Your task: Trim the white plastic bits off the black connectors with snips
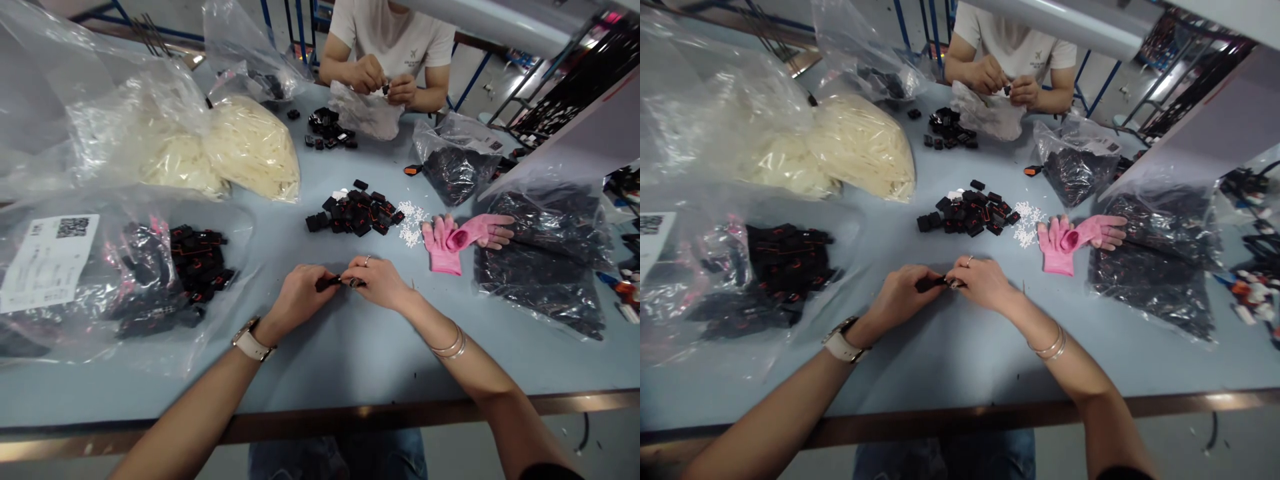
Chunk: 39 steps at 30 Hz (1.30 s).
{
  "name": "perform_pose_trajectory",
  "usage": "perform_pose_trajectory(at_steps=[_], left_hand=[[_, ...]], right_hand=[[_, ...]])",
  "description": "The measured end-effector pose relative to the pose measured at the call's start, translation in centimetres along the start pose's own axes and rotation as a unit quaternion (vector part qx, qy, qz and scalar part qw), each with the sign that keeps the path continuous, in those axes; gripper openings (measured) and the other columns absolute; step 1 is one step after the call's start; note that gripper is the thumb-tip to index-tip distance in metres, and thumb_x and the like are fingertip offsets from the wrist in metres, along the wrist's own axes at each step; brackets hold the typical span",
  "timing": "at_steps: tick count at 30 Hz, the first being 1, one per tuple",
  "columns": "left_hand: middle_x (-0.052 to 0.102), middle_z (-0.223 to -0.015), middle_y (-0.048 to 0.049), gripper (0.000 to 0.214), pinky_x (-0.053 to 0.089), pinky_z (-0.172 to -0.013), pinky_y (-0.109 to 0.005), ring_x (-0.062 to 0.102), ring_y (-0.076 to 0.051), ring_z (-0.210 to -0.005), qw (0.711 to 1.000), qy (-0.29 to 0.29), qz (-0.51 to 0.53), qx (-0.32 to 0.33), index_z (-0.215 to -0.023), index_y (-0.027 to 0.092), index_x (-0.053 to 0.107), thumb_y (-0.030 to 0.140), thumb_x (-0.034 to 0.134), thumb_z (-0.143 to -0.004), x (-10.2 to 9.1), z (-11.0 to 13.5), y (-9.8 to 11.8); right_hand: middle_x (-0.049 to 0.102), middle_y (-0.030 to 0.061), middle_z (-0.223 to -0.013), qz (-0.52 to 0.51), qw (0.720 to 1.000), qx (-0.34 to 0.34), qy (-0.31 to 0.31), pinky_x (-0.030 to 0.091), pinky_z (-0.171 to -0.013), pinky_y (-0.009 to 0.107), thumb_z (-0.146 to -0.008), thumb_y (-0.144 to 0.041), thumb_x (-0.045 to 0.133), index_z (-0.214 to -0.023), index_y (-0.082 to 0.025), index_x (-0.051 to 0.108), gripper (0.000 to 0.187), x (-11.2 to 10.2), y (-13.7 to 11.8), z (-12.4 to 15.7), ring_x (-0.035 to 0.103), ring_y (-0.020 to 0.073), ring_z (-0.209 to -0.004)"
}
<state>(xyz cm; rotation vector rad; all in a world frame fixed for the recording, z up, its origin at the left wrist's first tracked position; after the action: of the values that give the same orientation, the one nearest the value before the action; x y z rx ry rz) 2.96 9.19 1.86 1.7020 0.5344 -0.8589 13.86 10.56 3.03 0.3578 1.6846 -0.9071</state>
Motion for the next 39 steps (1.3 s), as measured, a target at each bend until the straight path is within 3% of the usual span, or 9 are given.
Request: perform_pose_trajectory(at_steps=[7, 14, 20, 28, 34, 39], left_hand=[[0.068, -0.069, 0.0004, 0.006, 0.047, -0.069, -0.028, 0.062, -0.017, -0.069, 0.999, -0.014, -0.030, -0.008, -0.074, 0.019, 0.065, 0.022, 0.066, -0.079, 0.2, 0.0, 0.0], [0.070, -0.079, -0.0037, 0.010, 0.048, -0.072, -0.032, 0.064, -0.020, -0.075, 0.991, -0.020, -0.121, 0.059, -0.084, 0.019, 0.067, 0.024, 0.060, -0.088, 0.1, 0.1, 0.6], [0.068, -0.089, -0.0133, 0.018, 0.047, -0.078, -0.044, 0.063, -0.030, -0.086, 0.954, -0.034, -0.289, 0.077, -0.089, 0.015, 0.067, 0.028, 0.055, -0.092, -0.1, 0.0, 2.4], [0.065, -0.094, -0.0213, 0.038, 0.044, -0.084, -0.052, 0.063, -0.033, -0.084, 0.930, -0.021, -0.361, 0.057, -0.126, 0.002, 0.054, 0.014, 0.034, -0.096, 1.1, 0.5, 4.0], [0.066, -0.084, -0.0199, 0.034, 0.044, -0.082, -0.047, 0.064, -0.031, -0.077, 0.905, -0.065, -0.414, 0.076, -0.100, 0.004, 0.063, 0.005, 0.030, -0.091, 2.3, 0.0, 4.5], [0.066, -0.085, -0.0220, 0.034, 0.044, -0.071, -0.042, 0.064, -0.032, -0.076, 0.899, -0.082, -0.422, 0.088, -0.098, 0.002, 0.061, 0.003, 0.029, -0.091, 2.8, -0.1, 4.8]], right_hand=[[0.071, 0.0041, -0.101, 0.072, 0.995, -0.013, -0.061, 0.033, -0.057, 0.025, -0.087, -0.014, 0.054, -0.100, -0.023, 0.071, 0.023, 0.6, -1.2, 0.3, 0.060, 0.0125, -0.072], [0.067, 0.0078, -0.116, -0.015, 0.998, 0.047, -0.028, 0.047, -0.077, 0.029, -0.084, -0.016, 0.057, -0.117, -0.019, 0.064, 0.033, 0.4, 0.2, -0.1, 0.064, 0.0182, -0.095], [0.069, 0.0086, -0.107, -0.057, 0.995, 0.072, -0.036, 0.048, -0.087, 0.032, -0.085, -0.015, 0.056, -0.111, -0.017, 0.067, 0.028, 0.9, 1.1, -0.5, 0.064, 0.0183, -0.097], [0.066, 0.0057, -0.107, -0.045, 0.994, 0.102, -0.008, 0.046, -0.077, 0.028, -0.086, -0.011, 0.053, -0.117, -0.024, 0.067, 0.036, 0.6, 2.6, -0.4, 0.062, 0.0158, -0.090], [0.066, 0.0060, -0.105, -0.061, 0.993, 0.098, -0.012, 0.046, -0.079, 0.028, -0.084, -0.008, 0.052, -0.113, -0.022, 0.069, 0.036, 0.6, 2.5, -0.5, 0.061, 0.0160, -0.090], [0.067, 0.0072, -0.103, -0.080, 0.992, 0.093, -0.012, 0.046, -0.082, 0.029, -0.081, -0.006, 0.052, -0.110, -0.020, 0.070, 0.037, 0.2, 2.6, -0.6, 0.061, 0.0168, -0.091]])
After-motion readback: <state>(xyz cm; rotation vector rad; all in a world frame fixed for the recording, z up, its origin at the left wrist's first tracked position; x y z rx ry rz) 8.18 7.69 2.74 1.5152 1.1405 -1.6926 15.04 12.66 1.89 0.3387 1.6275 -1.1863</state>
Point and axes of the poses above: each hand's wrist, its own z-axis away from the middle knuckle, its own x-axis out of the palm, y = z × x, the point moved 9 cm from there along -z, towards the middle knuckle
